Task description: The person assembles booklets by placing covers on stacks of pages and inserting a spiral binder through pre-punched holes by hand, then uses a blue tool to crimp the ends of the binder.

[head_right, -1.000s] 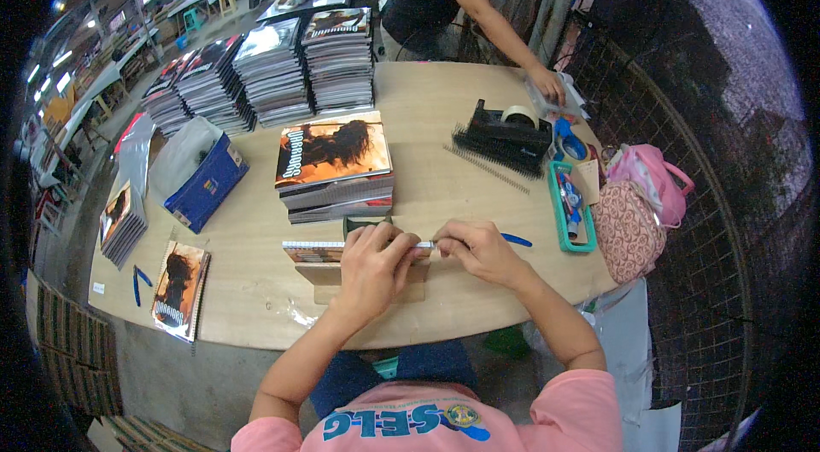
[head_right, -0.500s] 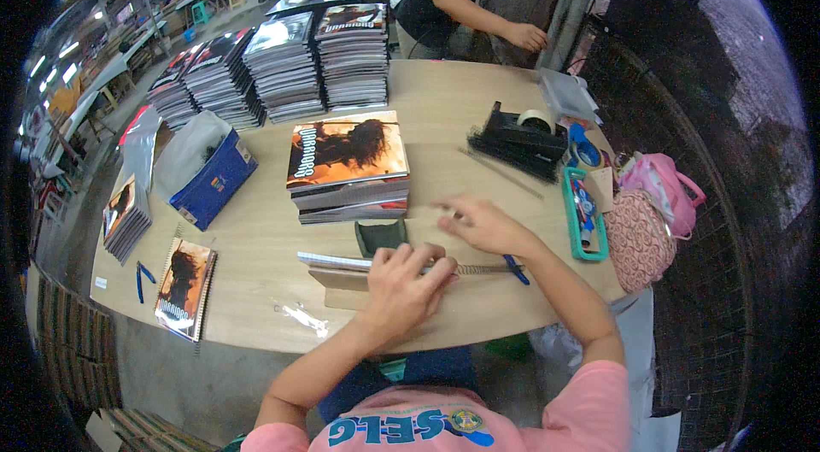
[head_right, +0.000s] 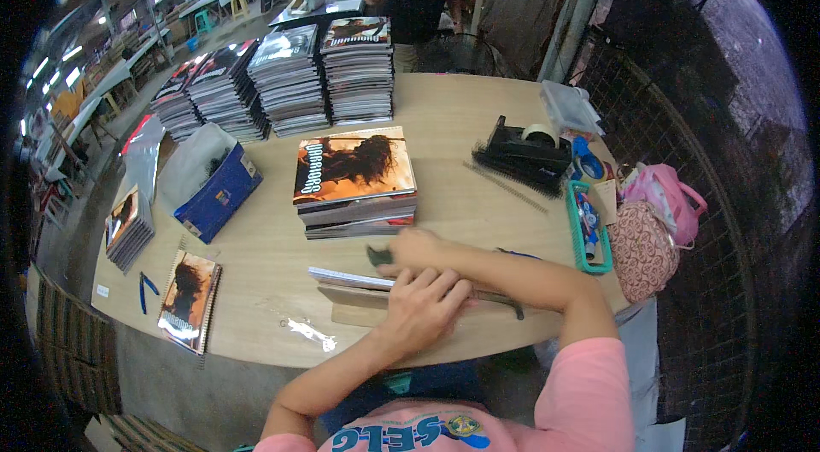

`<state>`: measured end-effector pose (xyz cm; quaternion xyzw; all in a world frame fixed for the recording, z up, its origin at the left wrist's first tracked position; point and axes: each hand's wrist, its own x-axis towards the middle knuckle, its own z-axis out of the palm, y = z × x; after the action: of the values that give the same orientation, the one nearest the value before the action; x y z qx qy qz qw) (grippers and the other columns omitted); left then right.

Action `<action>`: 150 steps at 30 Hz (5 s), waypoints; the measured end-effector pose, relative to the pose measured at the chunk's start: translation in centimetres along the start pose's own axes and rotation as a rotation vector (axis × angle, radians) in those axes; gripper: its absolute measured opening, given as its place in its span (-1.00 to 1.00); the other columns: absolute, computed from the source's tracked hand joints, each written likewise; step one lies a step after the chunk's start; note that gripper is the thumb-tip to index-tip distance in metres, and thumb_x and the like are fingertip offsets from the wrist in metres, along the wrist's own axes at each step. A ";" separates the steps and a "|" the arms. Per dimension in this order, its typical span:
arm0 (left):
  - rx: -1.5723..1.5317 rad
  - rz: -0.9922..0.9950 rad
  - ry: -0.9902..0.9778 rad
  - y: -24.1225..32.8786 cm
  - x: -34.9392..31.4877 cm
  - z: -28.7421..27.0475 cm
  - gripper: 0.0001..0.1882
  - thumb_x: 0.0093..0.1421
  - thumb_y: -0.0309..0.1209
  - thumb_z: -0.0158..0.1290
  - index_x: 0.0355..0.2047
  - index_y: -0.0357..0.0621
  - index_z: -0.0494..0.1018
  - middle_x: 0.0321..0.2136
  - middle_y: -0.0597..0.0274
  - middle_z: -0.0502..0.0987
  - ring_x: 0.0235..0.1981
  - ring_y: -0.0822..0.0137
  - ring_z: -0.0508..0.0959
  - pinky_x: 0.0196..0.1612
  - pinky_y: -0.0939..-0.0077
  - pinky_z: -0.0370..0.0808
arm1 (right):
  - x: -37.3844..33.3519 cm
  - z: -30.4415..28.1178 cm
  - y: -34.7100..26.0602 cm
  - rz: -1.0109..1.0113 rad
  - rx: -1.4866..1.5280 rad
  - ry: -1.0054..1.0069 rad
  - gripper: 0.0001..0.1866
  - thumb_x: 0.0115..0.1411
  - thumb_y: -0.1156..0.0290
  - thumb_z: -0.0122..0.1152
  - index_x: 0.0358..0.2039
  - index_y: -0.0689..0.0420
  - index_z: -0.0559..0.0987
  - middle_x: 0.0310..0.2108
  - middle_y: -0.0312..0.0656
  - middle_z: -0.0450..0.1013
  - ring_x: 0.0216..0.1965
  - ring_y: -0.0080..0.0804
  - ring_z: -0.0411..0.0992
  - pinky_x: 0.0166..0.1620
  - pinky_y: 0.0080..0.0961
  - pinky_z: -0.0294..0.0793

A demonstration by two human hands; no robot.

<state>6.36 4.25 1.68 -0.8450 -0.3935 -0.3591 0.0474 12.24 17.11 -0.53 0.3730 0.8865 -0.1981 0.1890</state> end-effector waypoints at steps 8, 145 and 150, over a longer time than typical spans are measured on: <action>-0.057 -0.090 0.109 -0.2 0.9 -0.8 -0.69 0.03 -0.16 0.16 -0.28 -0.03 0.45 -0.29 0.24 0.46 -0.22 0.21 0.44 -0.09 0.19 0.27 | -7.8 6.3 9.2 0.070 0.118 0.622 -0.49 -0.07 0.00 0.28 -0.08 -0.12 0.60 -0.16 0.12 0.30 -0.12 0.17 0.34 -0.02 -0.15 0.38; -0.361 -0.648 0.585 -6.4 -5.1 -0.6 -0.63 0.11 -0.31 0.15 -0.08 -0.12 0.41 0.09 -0.08 0.23 0.16 0.08 0.17 0.18 0.24 0.09 | -15.9 14.4 11.2 0.378 0.270 1.053 -0.58 -0.04 0.47 0.29 -0.10 0.22 0.53 -0.24 -0.05 0.39 -0.15 -0.11 0.35 -0.02 -0.32 0.32; -0.609 -0.615 0.968 -7.3 -3.0 -6.3 -0.77 0.33 -0.30 -0.08 -0.19 -0.23 0.40 -0.34 0.27 0.41 -0.30 0.50 0.36 -0.22 0.59 0.32 | -15.4 16.0 10.1 0.379 0.215 1.096 -0.56 -0.05 0.48 0.30 -0.08 0.18 0.53 -0.21 -0.05 0.36 -0.10 -0.09 0.29 0.01 -0.25 0.28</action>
<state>-3.62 5.05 2.87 -0.4118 -0.4321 -0.7921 -0.1273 32.73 6.73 -8.82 0.5899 0.7478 -0.0279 -0.3034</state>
